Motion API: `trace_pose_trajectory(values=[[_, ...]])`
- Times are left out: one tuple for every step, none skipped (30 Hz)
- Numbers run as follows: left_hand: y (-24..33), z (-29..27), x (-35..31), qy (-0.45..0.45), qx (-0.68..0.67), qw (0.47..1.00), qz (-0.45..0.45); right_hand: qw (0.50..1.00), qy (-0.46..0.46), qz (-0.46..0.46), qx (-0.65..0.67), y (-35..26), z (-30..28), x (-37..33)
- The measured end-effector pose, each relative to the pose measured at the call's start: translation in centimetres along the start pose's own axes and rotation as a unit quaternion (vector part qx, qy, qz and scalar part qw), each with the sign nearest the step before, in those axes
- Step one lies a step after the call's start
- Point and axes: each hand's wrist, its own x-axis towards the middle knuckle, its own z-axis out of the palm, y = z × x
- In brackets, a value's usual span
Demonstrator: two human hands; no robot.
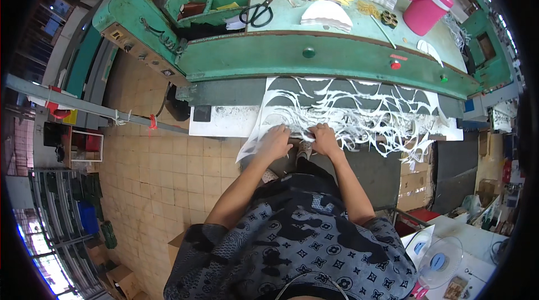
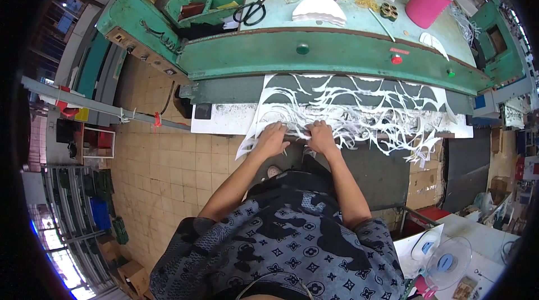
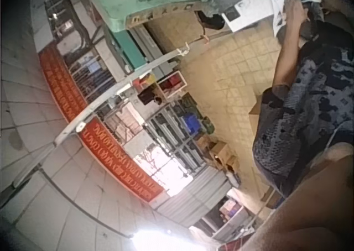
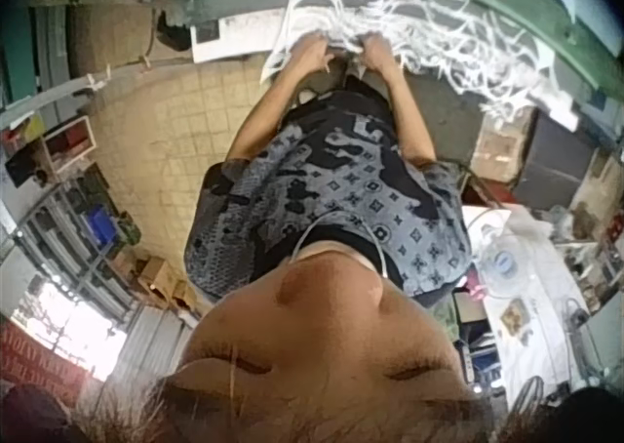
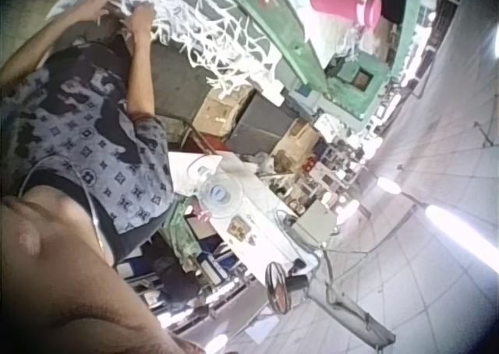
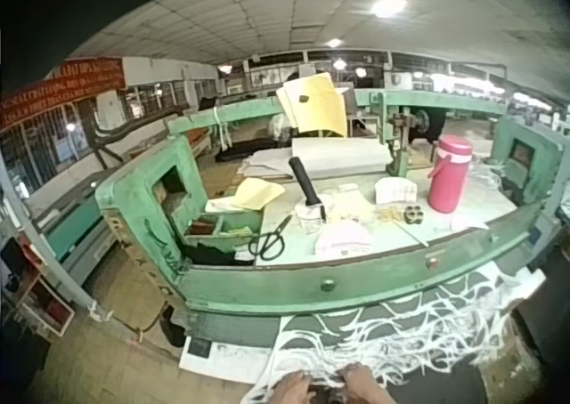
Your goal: The person repeatedly picks up small, white, circular paper cutouts from a large sheet on a green machine and stacks them into a neat pile on the machine's surface. The person uses both hands to separate the cutouts and align them in the stack.
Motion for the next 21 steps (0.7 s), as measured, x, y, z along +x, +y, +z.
trace_pose_trajectory(values=[[0.3,0.0,0.0,0.015,0.015,1.000,-0.002,1.000,0.017,-0.003,-0.008,0.1,0.5,0.0],[0.9,0.2,0.1,0.031,0.025,0.999,-0.001,0.999,0.039,0.005,-0.008,0.8,1.3,-0.1],[0.8,0.6,0.0,0.042,0.013,0.999,-0.009,0.999,0.026,0.020,-0.019,0.6,1.4,0.0],[0.7,1.0,0.1,0.055,0.021,0.998,-0.013,0.999,0.014,0.035,-0.030,0.3,1.6,0.2],[0.6,1.0,0.2,0.054,0.021,0.998,-0.023,0.998,0.026,0.030,-0.040,0.1,1.8,0.1],[0.7,1.1,0.5,0.054,0.021,0.998,-0.032,0.998,0.037,0.025,-0.051,0.3,2.0,0.1],[0.9,1.1,0.4,0.053,0.016,0.998,-0.033,0.997,0.043,0.031,-0.050,0.3,2.2,0.1],[0.7,0.9,0.6,0.056,0.016,0.998,-0.036,0.997,0.045,0.033,-0.049,0.0,2.3,0.0],[0.6,0.9,0.6,0.060,0.016,0.997,-0.038,0.997,0.048,0.034,-0.049,-0.1,2.2,0.0],[0.7,0.9,0.6,0.060,0.011,0.997,-0.038,0.997,0.052,0.035,-0.048,-0.2,1.9,0.2],[0.6,0.8,0.6,0.061,0.009,0.997,-0.038,0.997,0.049,0.038,-0.041,-0.3,1.9,0.3],[0.4,0.8,0.7,0.062,0.007,0.997,-0.037,0.997,0.055,0.028,-0.037,-0.4,1.7,0.2],[0.3,0.7,0.7,0.062,-0.002,0.997,-0.036,0.997,0.061,0.018,-0.033,-0.4,1.5,0.1],[0.2,0.6,0.6,0.060,-0.012,0.998,-0.034,0.997,0.067,0.011,-0.029,-0.5,1.1,0.1],[0.1,0.7,0.8,0.058,-0.023,0.998,-0.030,0.997,0.069,0.006,-0.018,-0.4,1.1,0.1],[-0.1,0.6,0.9,0.052,-0.030,0.998,-0.029,0.998,0.058,0.008,-0.008,-0.1,1.0,0.2],[-0.2,0.6,0.9,0.043,-0.029,0.998,-0.027,0.999,0.036,0.004,0.005,-0.1,0.3,0.2],[-0.3,0.3,1.0,0.036,-0.029,0.999,-0.023,1.000,0.017,-0.002,0.019,0.3,-0.3,0.2],[-0.3,-0.1,1.0,0.011,-0.050,0.998,-0.034,0.999,-0.045,-0.008,0.021,0.3,-1.6,0.4],[0.0,-1.0,1.5,-0.018,-0.075,0.996,-0.037,0.998,-0.029,0.002,0.052,1.7,-0.9,-0.1],[-0.3,-2.8,1.9,-0.071,-0.083,0.993,-0.037,0.994,-0.097,0.023,0.055,1.4,-2.9,0.6]])
